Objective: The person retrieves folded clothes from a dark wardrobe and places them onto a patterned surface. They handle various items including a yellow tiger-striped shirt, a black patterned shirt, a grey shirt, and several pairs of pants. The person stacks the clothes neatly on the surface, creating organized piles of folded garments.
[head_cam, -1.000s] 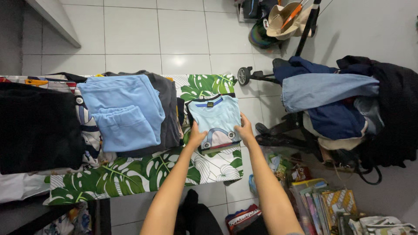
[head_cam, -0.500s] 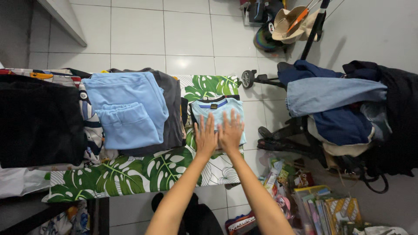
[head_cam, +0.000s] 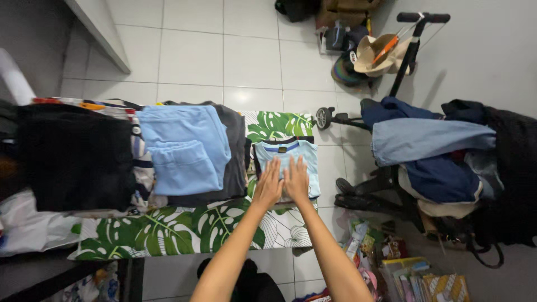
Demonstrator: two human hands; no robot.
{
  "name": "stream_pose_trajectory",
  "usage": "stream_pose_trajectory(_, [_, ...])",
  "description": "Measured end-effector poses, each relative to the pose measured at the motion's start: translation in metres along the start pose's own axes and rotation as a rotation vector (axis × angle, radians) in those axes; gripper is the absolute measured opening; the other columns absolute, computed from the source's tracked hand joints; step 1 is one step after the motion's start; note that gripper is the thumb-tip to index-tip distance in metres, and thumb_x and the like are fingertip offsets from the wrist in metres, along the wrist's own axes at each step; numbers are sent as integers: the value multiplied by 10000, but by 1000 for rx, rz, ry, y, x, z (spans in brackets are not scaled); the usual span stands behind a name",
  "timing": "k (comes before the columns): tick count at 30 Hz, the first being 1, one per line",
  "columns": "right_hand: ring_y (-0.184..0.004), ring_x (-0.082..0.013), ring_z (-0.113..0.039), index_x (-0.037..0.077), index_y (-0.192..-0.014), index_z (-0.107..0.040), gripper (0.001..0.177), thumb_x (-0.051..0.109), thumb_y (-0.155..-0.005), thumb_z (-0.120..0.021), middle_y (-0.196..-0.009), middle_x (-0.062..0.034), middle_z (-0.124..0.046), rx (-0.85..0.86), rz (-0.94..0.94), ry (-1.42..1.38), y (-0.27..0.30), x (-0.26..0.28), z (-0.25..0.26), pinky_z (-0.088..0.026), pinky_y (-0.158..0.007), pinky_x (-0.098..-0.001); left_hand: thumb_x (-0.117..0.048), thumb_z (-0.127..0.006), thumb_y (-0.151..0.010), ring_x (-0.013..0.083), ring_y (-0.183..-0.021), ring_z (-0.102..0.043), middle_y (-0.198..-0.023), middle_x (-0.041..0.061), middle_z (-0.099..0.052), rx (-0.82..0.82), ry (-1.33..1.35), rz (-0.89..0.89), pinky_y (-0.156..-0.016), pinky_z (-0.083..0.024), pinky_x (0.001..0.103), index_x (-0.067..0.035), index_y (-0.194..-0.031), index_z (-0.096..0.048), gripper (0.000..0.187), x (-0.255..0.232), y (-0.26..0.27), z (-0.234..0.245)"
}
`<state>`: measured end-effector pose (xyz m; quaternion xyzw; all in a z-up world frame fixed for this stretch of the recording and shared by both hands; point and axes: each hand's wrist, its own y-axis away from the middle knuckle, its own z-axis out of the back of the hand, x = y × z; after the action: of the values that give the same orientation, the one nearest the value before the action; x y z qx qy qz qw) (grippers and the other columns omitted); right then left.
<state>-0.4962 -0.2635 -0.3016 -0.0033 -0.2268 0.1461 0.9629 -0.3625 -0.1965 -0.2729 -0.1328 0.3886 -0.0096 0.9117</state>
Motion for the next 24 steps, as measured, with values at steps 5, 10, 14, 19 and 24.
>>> stream_pose_trajectory(5, [-1063, -287, -682, 39, -1278, -655, 350, 165, -952, -639, -1185, -196, -706, -225, -2, -499, 5, 66, 57, -527, -944, -392, -16, -599, -919, 387, -1350, -552, -1421, 188, -597, -177, 193, -66, -1115, -452, 446, -32, -1436, -511, 525, -77, 7, 106])
stream_pose_trajectory(10, [-766, -124, -702, 36, -1098, -744, 195, 140, -965, -646, -889, -90, -772, -134, -79, -817, 22, 168, 108, -562, -691, -273, 20, -593, -911, 356, -1181, -623, -1217, 161, -683, -341, 230, 14, -1018, -501, 440, -35, -1281, -636, 377, -128, 24, 204])
stream_pose_trajectory(14, [-710, -109, -688, 29, -1060, -753, 200, 183, -940, -715, -820, -75, -758, -54, -68, -831, 38, 234, 111, -557, -655, -257, 8, -624, -892, 368, -1120, -614, -1162, 152, -681, -506, 176, 219, -961, -506, 453, -26, -1182, -644, 293, -119, 45, 249])
stream_pose_trajectory(19, [-739, -187, -676, 8, -1221, -625, 567, 315, -797, -842, -896, -116, -726, 30, -148, -691, 45, 284, 104, -550, -680, -315, -83, -700, -818, 397, -1213, -505, -1226, 220, -558, -683, 148, 543, -991, -443, 486, -23, -1208, -554, 420, -54, 74, 247])
stream_pose_trajectory(24, [-947, -323, -692, -23, -1253, -554, 827, 420, -664, -930, -1088, -179, -694, -124, -123, -554, 46, 297, 85, -532, -826, -444, -163, -774, -783, 406, -1243, -465, -1262, 241, -547, -702, 230, 691, -1069, -382, 486, -28, -1247, -521, 545, 23, 90, 221])
